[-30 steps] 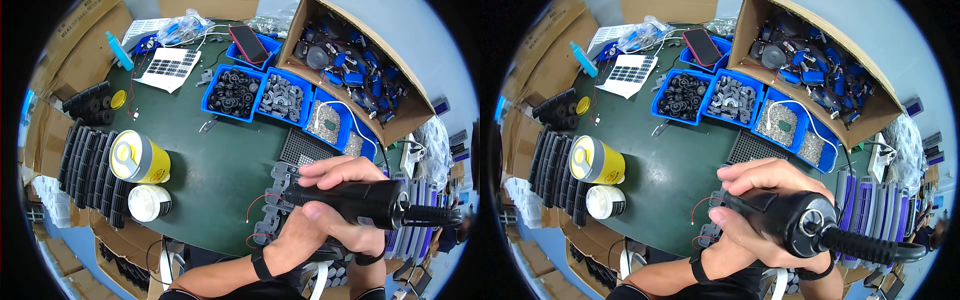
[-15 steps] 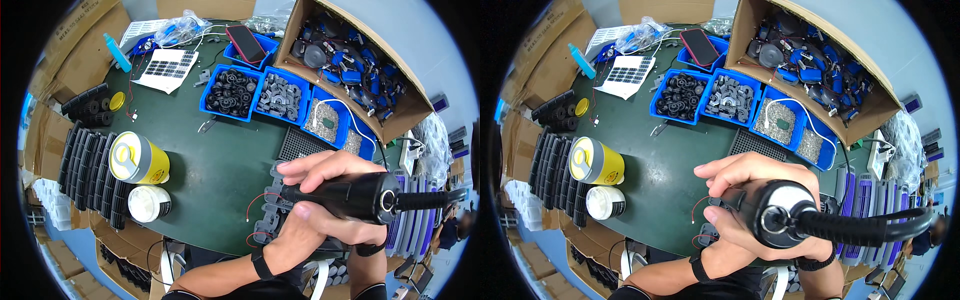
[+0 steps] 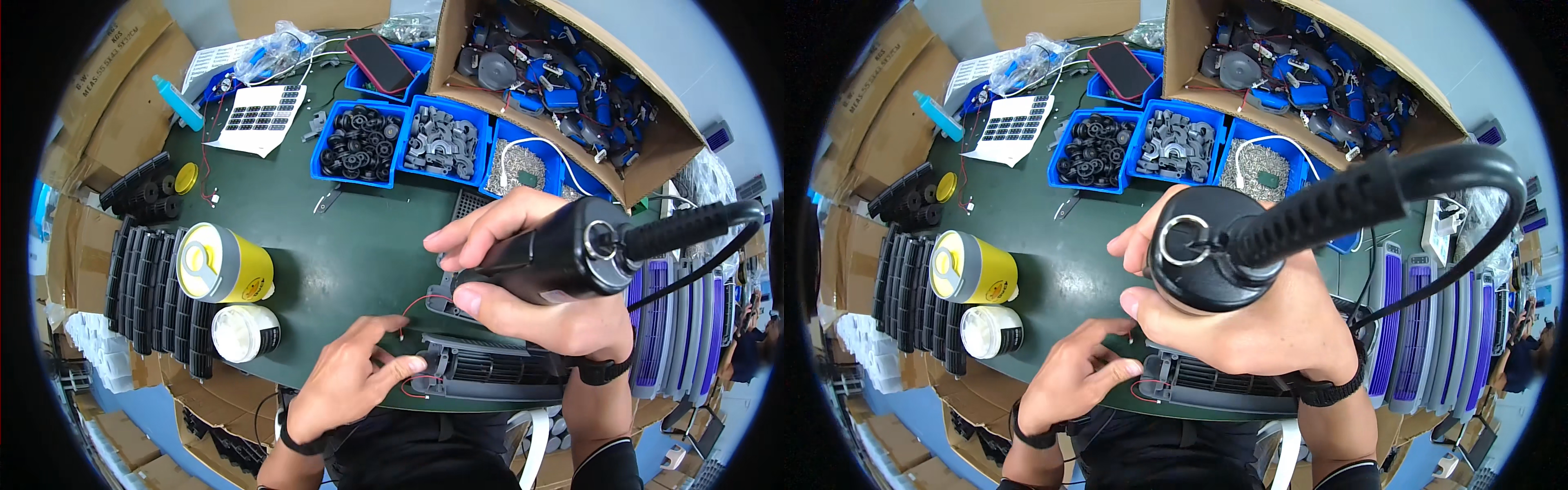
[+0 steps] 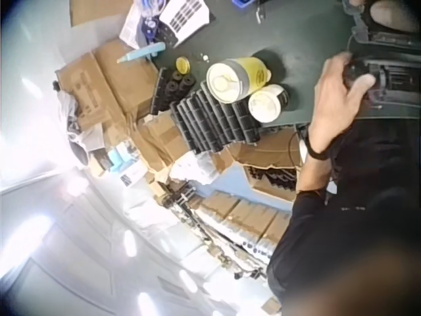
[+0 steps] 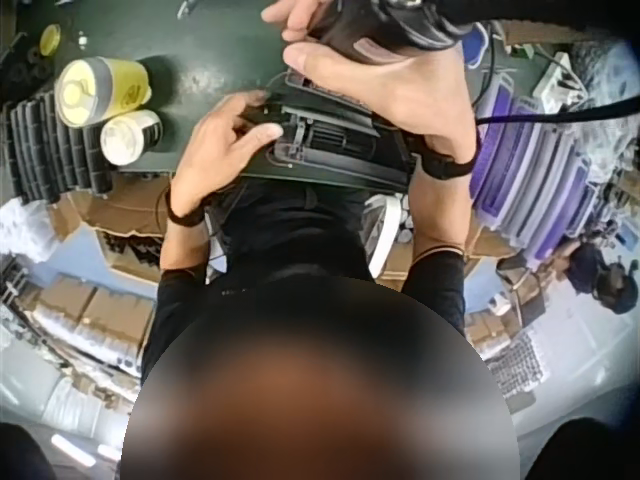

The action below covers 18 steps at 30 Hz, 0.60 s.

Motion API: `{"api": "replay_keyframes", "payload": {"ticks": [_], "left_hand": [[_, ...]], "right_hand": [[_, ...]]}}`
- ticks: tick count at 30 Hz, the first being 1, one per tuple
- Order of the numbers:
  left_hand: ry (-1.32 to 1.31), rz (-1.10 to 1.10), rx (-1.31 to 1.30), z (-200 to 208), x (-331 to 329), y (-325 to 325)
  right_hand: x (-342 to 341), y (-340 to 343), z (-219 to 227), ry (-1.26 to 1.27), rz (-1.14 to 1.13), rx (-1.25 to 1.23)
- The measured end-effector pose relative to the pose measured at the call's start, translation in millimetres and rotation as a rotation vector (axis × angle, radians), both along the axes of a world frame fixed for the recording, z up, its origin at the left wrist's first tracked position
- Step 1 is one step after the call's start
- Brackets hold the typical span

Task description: The person assembles a portable electronic device by inserting a battery pack into a gray plastic housing and securing it with a hot glue gun. They then attach a top cover and apply additional glue to seal the unit, working at a cluttered assembly table.

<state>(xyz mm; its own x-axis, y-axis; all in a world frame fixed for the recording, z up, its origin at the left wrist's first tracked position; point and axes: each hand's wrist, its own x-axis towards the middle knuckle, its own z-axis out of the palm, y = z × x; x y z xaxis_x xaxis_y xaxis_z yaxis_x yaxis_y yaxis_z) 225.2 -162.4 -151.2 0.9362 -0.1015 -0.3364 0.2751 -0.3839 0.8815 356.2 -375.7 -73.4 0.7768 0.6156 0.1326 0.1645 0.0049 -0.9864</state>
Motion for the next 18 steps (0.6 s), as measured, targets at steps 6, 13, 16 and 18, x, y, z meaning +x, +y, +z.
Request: {"api": "replay_keyframes", "payload": {"ticks": [6, 13, 16, 18], "left_hand": [[-0.009, -0.147, -0.191, -24.9, 5.7, -8.3], [0.106, -0.009, -0.286, -31.1, 4.3, -28.1], [0.146, 0.051, -0.350, -35.0, 0.6, -35.3], [0.167, 0.085, -0.402, -38.6, -1.5, -41.8]], "right_hand": [[-0.3, 2.0, -0.7, -0.028, -0.005, 0.000], [10.6, -22.4, 32.1, -0.152, 0.092, 0.157], [12.7, -29.0, 33.1, -0.131, -0.202, 0.120], [19.1, -30.2, 20.8, -0.113, -0.395, 0.069]]}}
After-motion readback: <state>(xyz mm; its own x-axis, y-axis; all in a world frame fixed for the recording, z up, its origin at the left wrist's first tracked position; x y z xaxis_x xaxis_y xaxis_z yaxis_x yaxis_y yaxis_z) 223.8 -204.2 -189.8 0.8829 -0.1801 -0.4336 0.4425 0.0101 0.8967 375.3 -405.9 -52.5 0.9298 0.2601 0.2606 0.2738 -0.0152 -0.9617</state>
